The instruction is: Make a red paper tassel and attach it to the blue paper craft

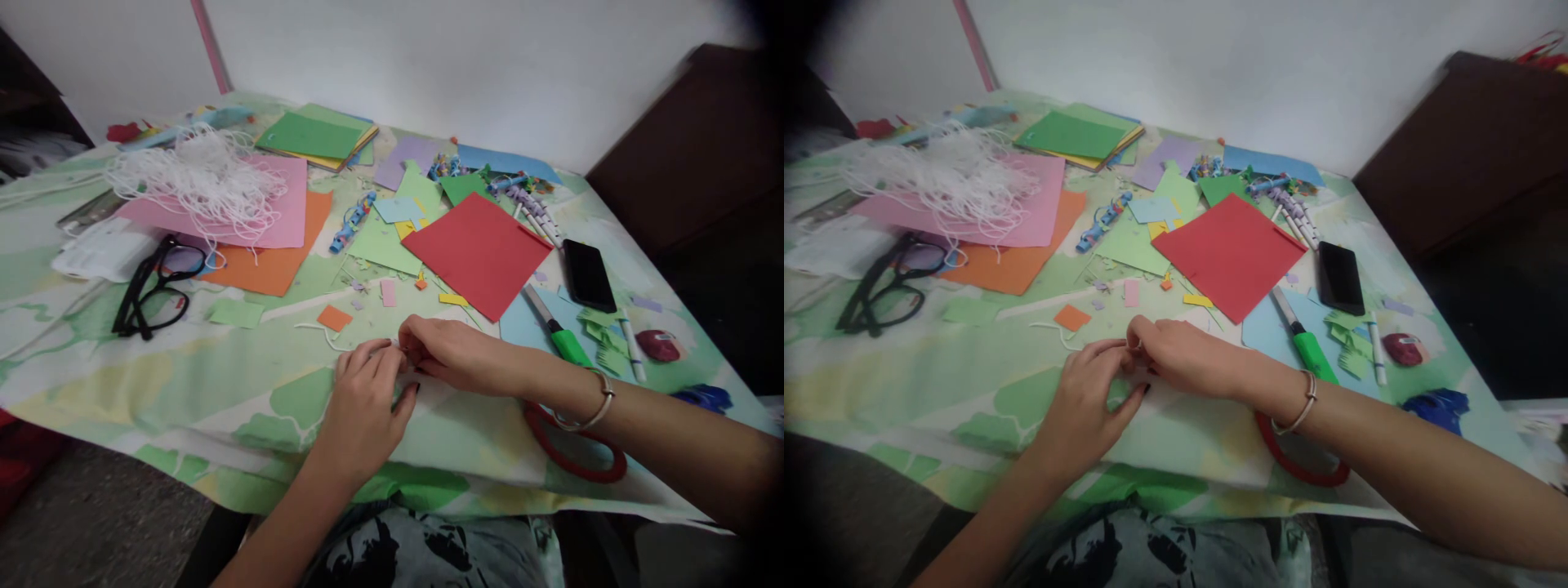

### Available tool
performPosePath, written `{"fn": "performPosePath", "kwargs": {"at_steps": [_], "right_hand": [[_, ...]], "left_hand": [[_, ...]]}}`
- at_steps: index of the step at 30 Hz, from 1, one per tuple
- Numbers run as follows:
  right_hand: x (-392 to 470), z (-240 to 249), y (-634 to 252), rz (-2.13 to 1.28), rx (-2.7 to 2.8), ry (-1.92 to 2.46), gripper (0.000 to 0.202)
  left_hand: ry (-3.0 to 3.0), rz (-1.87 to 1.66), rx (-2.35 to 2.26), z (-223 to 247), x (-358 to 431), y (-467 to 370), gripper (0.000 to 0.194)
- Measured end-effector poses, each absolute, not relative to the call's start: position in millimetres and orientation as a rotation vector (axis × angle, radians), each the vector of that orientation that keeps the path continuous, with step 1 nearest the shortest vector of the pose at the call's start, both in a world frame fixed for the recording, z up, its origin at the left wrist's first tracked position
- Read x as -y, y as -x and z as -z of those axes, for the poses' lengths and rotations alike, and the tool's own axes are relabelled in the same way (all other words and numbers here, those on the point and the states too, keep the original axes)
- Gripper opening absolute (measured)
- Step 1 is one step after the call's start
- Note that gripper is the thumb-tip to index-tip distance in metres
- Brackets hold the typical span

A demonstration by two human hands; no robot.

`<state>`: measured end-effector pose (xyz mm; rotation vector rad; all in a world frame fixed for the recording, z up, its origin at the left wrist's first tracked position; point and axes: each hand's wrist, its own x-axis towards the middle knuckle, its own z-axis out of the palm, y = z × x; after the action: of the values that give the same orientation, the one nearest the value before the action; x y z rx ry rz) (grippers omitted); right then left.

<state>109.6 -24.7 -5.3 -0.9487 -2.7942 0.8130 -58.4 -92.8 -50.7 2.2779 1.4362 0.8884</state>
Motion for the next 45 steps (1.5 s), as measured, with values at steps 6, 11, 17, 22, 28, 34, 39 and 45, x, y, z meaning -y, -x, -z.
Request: {"fn": "performPosePath", "kwargs": {"at_steps": [6,11,17,22,28,34,39,45], "right_hand": [[34,4,-112,-0.731,2.772,0.926,0.005],[40,4,-116,-0.728,2.701,0.906,0.008],[46,8,-120,-0.728,2.679,0.889,0.016],[52,6,-124,-0.643,2.752,0.839,0.013],[57,3,-125,-0.709,2.690,0.946,0.010],[58,1,-122,-0.698,2.641,0.994,0.008],[53,7,-121,-0.797,2.561,1.064,0.021],[46,10,-121,-0.912,2.495,1.049,0.034]], "left_hand": [[-2.361,-0.821,-1.488,49,93,56,0.010],[-2.393,-0.797,-1.511,49,94,56,0.009],[-2.415,-0.813,-1.543,50,95,54,0.006],[-2.401,-0.826,-1.537,51,94,54,0.004],[-2.395,-0.844,-1.519,50,94,54,0.005],[-2.395,-0.853,-1.493,50,95,56,0.022],[-2.351,-0.854,-1.469,50,94,58,0.013],[-2.302,-0.873,-1.461,50,94,58,0.011]]}}
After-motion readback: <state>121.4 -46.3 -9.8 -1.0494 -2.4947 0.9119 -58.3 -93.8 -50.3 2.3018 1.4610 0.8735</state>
